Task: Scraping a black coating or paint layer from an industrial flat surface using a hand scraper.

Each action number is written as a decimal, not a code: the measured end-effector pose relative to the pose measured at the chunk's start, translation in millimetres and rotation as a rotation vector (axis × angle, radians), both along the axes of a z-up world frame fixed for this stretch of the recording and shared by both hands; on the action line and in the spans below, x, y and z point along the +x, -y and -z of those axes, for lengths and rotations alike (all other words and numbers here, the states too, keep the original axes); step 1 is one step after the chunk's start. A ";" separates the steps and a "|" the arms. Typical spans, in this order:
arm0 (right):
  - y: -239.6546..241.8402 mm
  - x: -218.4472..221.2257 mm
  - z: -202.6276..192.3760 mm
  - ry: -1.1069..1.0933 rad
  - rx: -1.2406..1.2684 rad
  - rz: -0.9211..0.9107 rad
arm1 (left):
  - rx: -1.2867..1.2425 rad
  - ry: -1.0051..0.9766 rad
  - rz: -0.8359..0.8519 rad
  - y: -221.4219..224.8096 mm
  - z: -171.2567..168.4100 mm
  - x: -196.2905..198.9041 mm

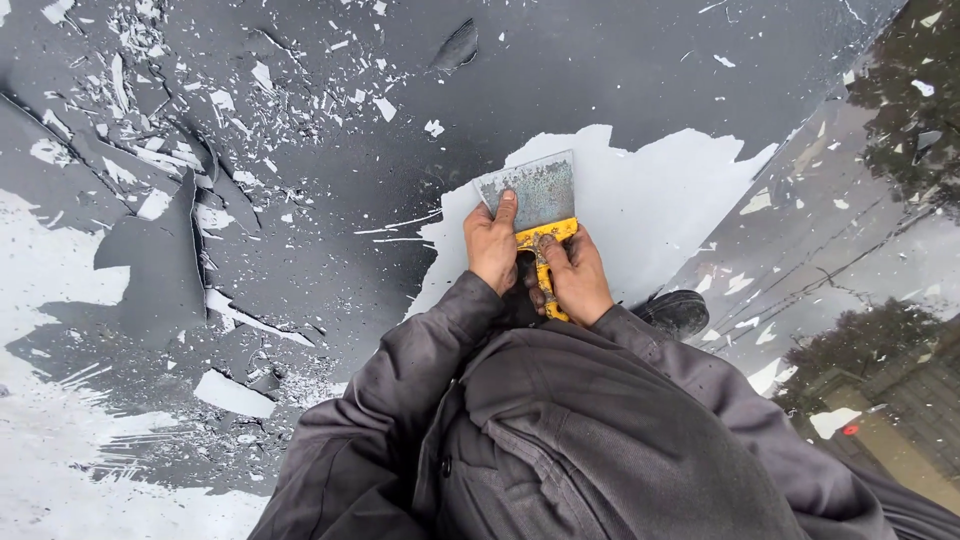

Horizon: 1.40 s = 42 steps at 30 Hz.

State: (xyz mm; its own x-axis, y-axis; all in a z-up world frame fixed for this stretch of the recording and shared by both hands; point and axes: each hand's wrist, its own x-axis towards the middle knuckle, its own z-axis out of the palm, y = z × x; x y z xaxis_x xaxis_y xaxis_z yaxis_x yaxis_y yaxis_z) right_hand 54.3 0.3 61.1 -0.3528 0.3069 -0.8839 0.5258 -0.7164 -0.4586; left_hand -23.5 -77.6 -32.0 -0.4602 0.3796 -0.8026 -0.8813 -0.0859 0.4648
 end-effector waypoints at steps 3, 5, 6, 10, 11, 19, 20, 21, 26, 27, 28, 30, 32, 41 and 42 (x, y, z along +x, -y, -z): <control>2.8 6.7 5.3 -0.026 0.015 0.024 | -0.055 -0.059 0.053 -0.5 -0.1 0.7; 5.8 13.5 8.1 -0.049 0.014 0.022 | -0.122 -0.120 0.115 0.5 -6.9 1.1; 7.3 16.7 9.2 -0.082 -0.006 0.054 | -0.136 -0.177 0.129 -0.1 -12.5 0.0; 4.2 20.6 18.6 -0.105 -0.064 0.108 | -0.166 -0.225 0.099 -2.7 6.1 5.0; 4.4 19.9 17.8 -0.105 -0.068 0.104 | -0.170 -0.225 0.096 -3.8 5.4 4.7; -26.7 0.3 -3.6 -0.175 0.005 0.221 | 0.006 -0.380 0.164 -53.0 -9.3 -24.7; -28.5 2.6 -9.0 -0.175 0.007 0.223 | 0.007 -0.380 0.165 -52.4 -13.6 -20.3; -29.1 4.9 -14.0 -0.142 0.057 0.175 | 0.103 -0.175 0.142 -51.6 -17.5 -16.6; -10.1 24.7 -2.1 -0.066 0.070 0.267 | 0.202 0.188 0.185 -51.4 -18.7 0.1; -4.5 23.9 0.7 -0.073 0.092 0.315 | 0.133 0.206 0.218 -50.8 -18.2 0.5; 1.2 23.3 3.7 -0.079 0.113 0.364 | 0.064 0.224 0.252 -50.1 -17.4 1.1; 2.3 18.6 4.6 -0.090 0.125 0.372 | 0.059 0.197 0.263 -51.5 -17.2 -4.9; 1.4 12.0 3.9 -0.100 0.146 0.388 | 0.062 0.171 0.283 -58.0 -23.8 -13.9; -23.8 -31.9 -1.3 -0.050 0.072 0.494 | 0.031 0.029 0.310 -81.0 8.8 -32.5; -31.5 -42.4 1.2 -0.076 0.091 0.516 | 0.020 -0.082 0.340 -92.1 4.4 -49.1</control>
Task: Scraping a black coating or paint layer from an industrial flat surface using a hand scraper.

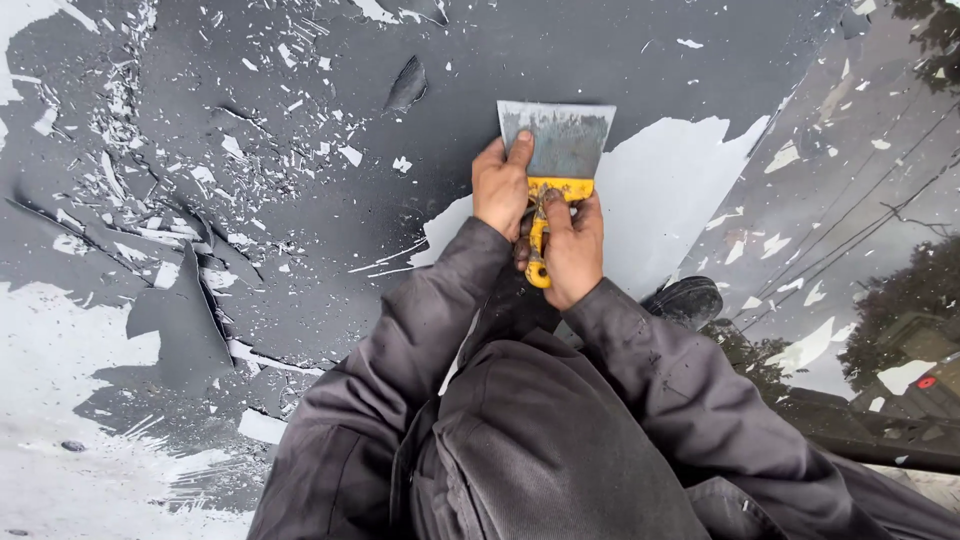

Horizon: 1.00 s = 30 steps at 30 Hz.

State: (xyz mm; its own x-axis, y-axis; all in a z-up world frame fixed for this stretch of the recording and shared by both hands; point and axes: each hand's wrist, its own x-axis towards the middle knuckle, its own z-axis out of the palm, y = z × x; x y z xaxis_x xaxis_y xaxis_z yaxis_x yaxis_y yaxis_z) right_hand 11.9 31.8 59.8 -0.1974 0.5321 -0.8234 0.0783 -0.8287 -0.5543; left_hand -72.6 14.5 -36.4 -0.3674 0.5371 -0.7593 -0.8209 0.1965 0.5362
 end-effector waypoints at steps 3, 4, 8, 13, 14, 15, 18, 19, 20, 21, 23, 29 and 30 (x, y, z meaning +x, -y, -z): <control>-31.4 -25.2 3.4 -0.118 0.040 0.002 | -0.004 -0.063 0.053 -34.7 -24.3 -48.6; -33.8 -28.9 0.9 -0.196 0.042 0.001 | -0.028 0.005 0.093 -36.8 -36.7 -60.3; -53.4 -7.4 -16.2 -0.181 0.035 -0.024 | 0.198 0.096 0.083 -25.3 -46.1 -33.2; -30.9 39.3 -4.8 -0.028 0.086 -0.016 | 0.108 0.150 0.090 25.2 -38.8 31.7; -25.1 42.0 -2.6 -0.029 0.085 -0.002 | 0.106 0.150 0.105 30.1 -37.1 33.9; -23.9 42.5 0.7 -0.020 0.035 -0.032 | 0.104 0.160 0.073 31.0 -34.6 34.2; -11.1 39.4 13.6 0.030 -0.009 -0.042 | -0.003 0.132 0.048 32.4 -29.8 35.2; -3.6 39.9 17.6 0.088 -0.004 -0.017 | -0.107 0.108 0.060 33.6 -28.6 38.1; 0.5 38.7 22.1 0.089 -0.007 -0.005 | -0.109 0.109 0.072 35.5 -23.2 36.7; 3.2 38.1 26.4 0.083 0.072 0.019 | -0.120 0.081 0.055 35.7 -17.4 36.2; 6.7 33.9 32.1 0.080 0.147 0.042 | -0.134 0.055 0.039 35.5 -10.6 32.6; 7.4 8.8 46.5 0.137 0.157 0.145 | -0.162 -0.200 0.222 20.3 -1.9 6.6; 1.1 1.7 49.9 0.173 0.167 0.153 | -0.125 -0.258 0.238 11.4 1.0 -1.2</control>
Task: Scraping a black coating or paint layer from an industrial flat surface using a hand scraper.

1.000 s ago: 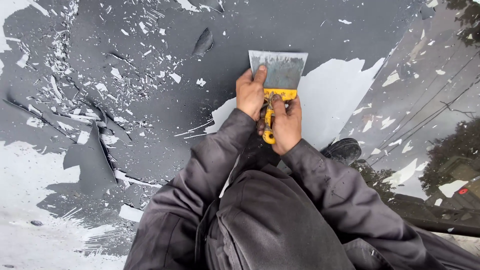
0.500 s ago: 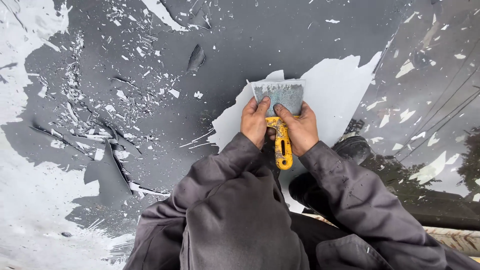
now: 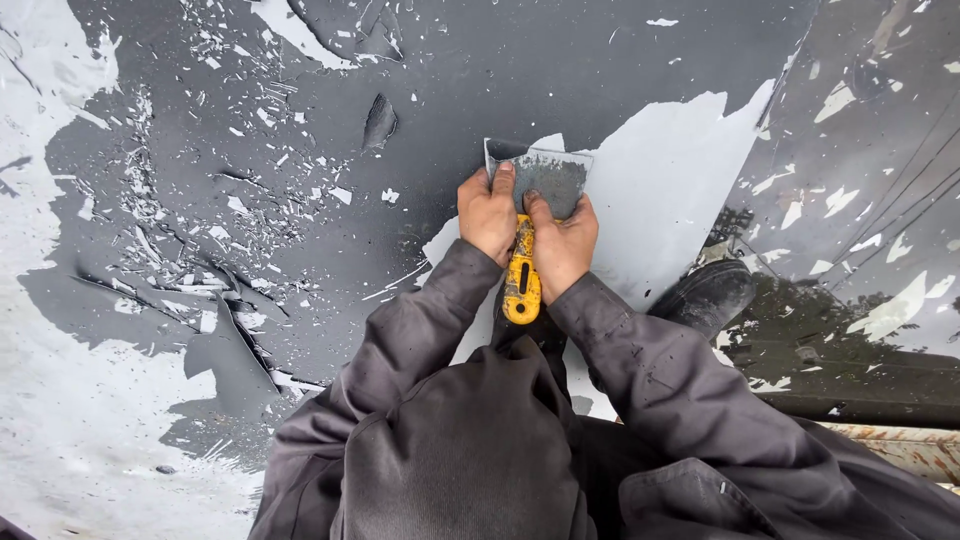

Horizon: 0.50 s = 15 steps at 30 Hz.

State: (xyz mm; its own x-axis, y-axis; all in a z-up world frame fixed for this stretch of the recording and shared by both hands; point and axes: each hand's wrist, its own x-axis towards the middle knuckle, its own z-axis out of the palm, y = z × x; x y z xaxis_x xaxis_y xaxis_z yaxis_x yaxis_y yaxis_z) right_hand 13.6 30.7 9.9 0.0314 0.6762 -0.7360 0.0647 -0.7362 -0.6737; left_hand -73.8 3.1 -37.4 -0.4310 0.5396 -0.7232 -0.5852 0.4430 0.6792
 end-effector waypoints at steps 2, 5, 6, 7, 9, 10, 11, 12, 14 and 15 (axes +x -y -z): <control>-17.3 -15.1 13.5 0.034 -0.003 0.013 | 0.030 -0.052 0.028 -21.7 8.5 -18.2; -76.9 -45.7 34.7 -0.144 0.243 0.095 | 0.206 -0.257 0.076 -86.6 23.2 -54.1; -99.7 -54.3 31.1 -0.160 0.246 0.084 | 0.132 -0.333 0.116 -108.6 21.8 -62.8; -123.1 -61.4 26.8 -0.172 0.247 0.064 | 0.054 -0.406 0.150 -130.5 19.9 -69.6; -129.1 -45.5 10.6 -0.266 0.274 0.075 | 0.140 -0.338 0.100 -144.4 7.9 -57.3; -133.4 -37.8 3.0 -0.363 0.301 0.085 | 0.225 -0.272 0.050 -153.0 2.1 -51.5; -123.1 -24.0 -4.1 -0.357 0.303 0.089 | 0.227 -0.267 0.055 -138.4 -1.7 -33.2; -112.3 -9.6 -10.7 -0.301 0.293 0.067 | 0.280 -0.109 0.021 -123.1 -5.0 -14.4; -83.4 14.8 -23.4 -0.243 0.279 0.050 | 0.327 0.052 -0.009 -84.3 -17.5 14.3; -66.9 24.0 -29.8 -0.157 0.194 -0.013 | 0.220 0.129 -0.044 -63.0 -27.1 23.2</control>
